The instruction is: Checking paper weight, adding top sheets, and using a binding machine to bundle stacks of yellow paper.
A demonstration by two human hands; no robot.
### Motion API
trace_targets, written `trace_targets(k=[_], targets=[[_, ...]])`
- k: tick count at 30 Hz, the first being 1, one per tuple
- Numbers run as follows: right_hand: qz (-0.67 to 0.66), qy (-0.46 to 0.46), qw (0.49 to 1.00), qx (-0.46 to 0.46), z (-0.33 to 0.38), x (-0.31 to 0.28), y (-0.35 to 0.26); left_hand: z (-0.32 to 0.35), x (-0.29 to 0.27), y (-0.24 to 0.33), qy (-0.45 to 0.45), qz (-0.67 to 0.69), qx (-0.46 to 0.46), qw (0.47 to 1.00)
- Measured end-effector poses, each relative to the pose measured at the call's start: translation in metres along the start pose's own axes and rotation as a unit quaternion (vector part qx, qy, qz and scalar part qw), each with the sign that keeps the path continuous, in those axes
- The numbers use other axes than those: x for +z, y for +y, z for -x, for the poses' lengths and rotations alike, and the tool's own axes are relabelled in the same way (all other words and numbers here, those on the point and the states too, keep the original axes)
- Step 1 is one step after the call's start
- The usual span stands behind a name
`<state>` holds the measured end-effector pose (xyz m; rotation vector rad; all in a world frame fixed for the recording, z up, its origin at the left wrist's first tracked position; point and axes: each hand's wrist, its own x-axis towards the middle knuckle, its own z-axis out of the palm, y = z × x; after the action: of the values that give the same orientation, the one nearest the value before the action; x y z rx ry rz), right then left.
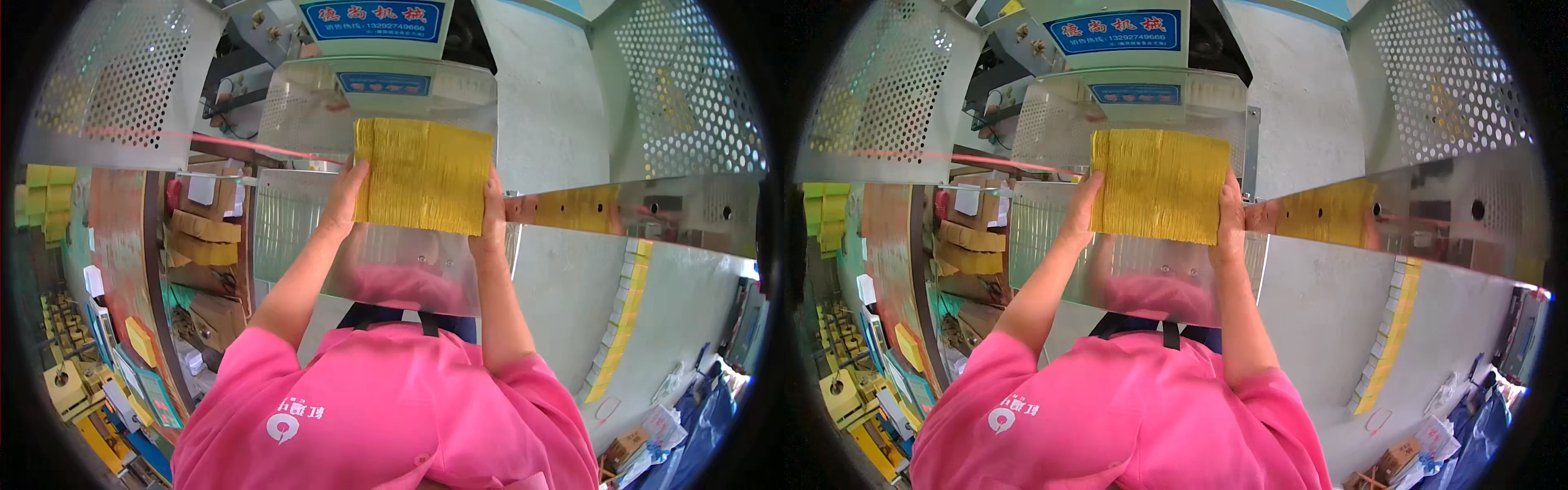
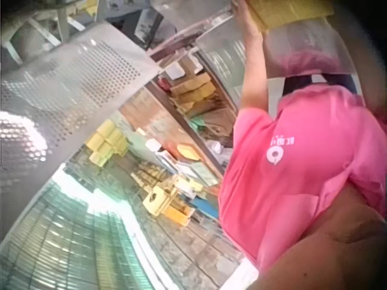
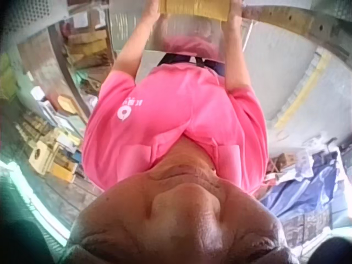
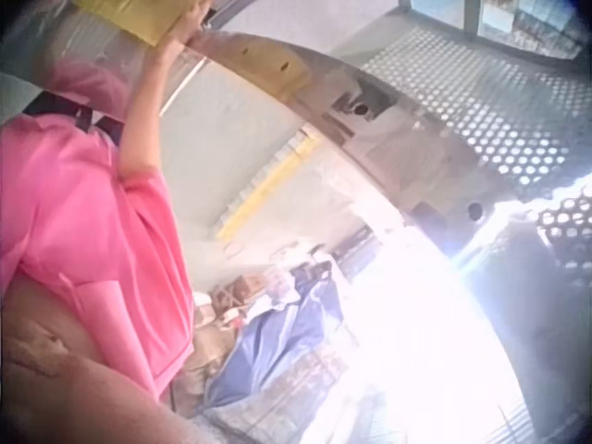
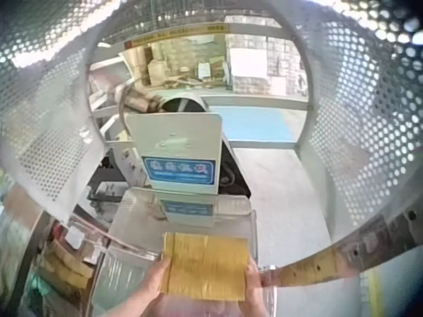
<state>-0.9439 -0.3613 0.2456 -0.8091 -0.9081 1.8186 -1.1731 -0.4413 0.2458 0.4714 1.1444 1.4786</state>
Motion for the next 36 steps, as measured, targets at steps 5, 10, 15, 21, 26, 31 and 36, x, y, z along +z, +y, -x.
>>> trace_targets(k=[5, 10, 15, 21, 26, 31, 36], targets=[[-0.006, -0.001, 1.000, 0.005, 0.004, -0.002, -0.007, 0.006, 0.023, 0.005, 0.015, -0.055, 0.021, 0.998], [-0.001, 0.034, 0.998, 0.054, -0.001, -0.006, -0.002, -0.001, 0.011, 0.007, -0.008, -0.092, -0.023, 0.995], [-0.019, 0.022, 0.998, 0.052, 0.001, -0.007, 0.004, 0.006, 0.019, 0.009, -0.011, -0.067, -0.033, 0.997], [-0.032, -0.009, 0.997, 0.068, -0.001, -0.015, 0.005, 0.007, 0.025, 0.002, 0.012, -0.059, -0.034, 0.998], [-0.023, 0.054, 0.997, 0.053, -0.006, -0.038, 0.036, 0.001, 0.027, -0.003, 0.006, -0.080, -0.040, 0.996], [0.038, 0.014, 0.999, 0.025, -0.007, -0.032, 0.029, 0.005, 0.031, -0.002, 0.022, -0.076, -0.016, 0.997], [0.075, 0.014, 0.996, 0.050, -0.002, -0.019, 0.017, 0.018, 0.022, -0.002, 0.037, -0.102, 0.014, 0.994]])
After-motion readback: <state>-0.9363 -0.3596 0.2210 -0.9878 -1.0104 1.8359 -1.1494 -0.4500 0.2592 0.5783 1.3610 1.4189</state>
